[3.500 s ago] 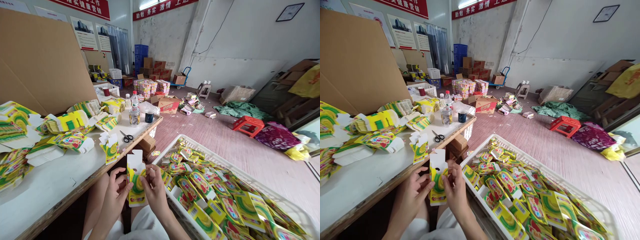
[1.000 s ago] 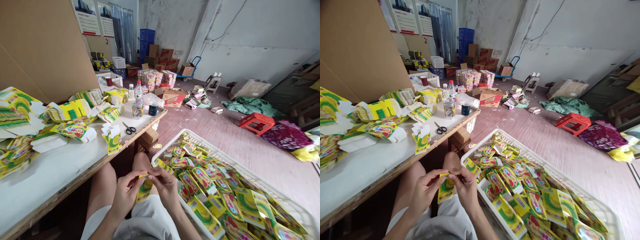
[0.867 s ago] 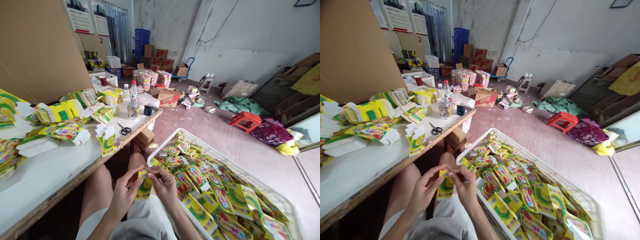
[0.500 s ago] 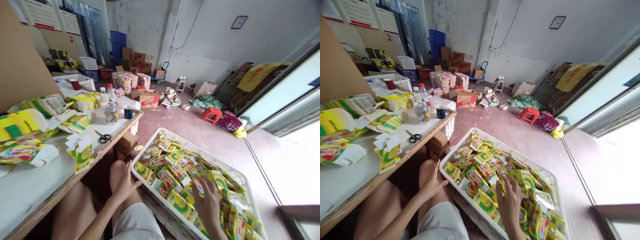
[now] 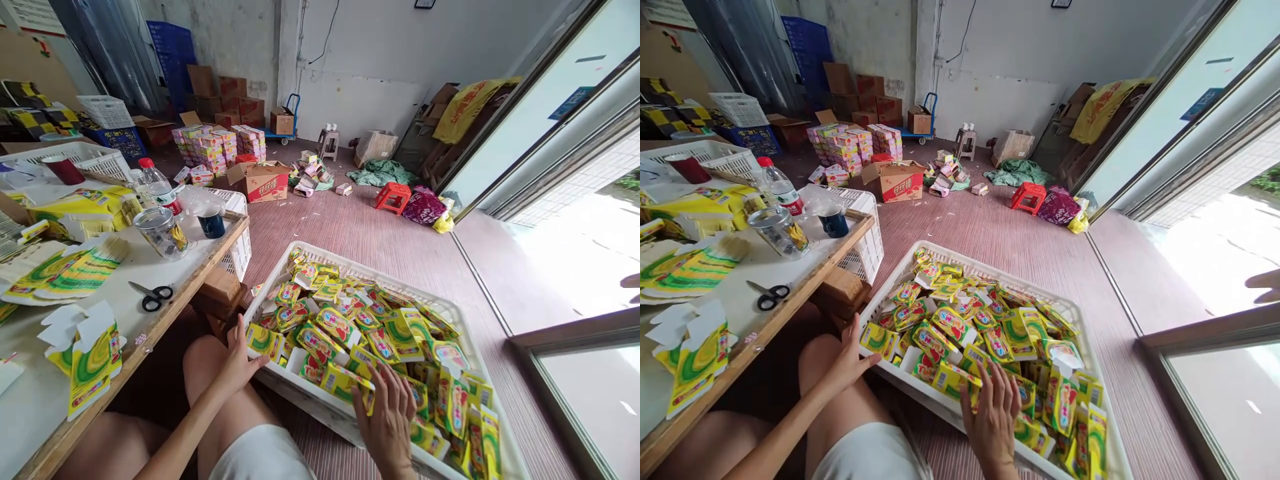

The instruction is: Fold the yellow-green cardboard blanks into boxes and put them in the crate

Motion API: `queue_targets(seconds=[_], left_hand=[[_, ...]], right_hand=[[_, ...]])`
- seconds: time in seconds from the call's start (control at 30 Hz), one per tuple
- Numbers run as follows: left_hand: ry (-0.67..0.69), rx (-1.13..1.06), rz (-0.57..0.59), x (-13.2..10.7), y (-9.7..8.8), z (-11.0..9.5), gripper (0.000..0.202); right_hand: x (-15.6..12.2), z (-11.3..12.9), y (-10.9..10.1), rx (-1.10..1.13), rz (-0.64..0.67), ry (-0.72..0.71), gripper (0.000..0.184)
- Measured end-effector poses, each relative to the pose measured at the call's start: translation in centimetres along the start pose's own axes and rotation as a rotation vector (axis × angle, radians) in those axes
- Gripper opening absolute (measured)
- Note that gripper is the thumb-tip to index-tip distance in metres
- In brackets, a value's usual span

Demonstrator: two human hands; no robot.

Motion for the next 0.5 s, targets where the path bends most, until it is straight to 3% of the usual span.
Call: queue_targets(seconds=[0.13, 0.37, 0.5], left_hand=[[0.002, 0.024, -0.014, 1.4, 1.8, -1.8, 0.102], [-0.066, -0.001, 0.019, -3.4, 8.9, -2.9, 0.106], [-0.157, 0.061, 0.214, -2.2, 11.8, -4.5, 0.128]], right_hand=[[2.6, -2.1, 0.1, -0.035, -0.064, -0.032, 0.044], [0.3, -9.7, 1.2, -0.119, -0.085, -0.054, 0.047], [1.0, -14.0, 2.2, -0.147, -0.096, -0.097, 0.045]])
Point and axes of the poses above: each hand's wrist, its own x-axis towards the middle knuckle, its own y-axis out of the palm, z = x × y, the point moved 3 cm from there along x, towards the middle knuckle, and after that the axes turned 1 degree about x, right-handed, at the moved point
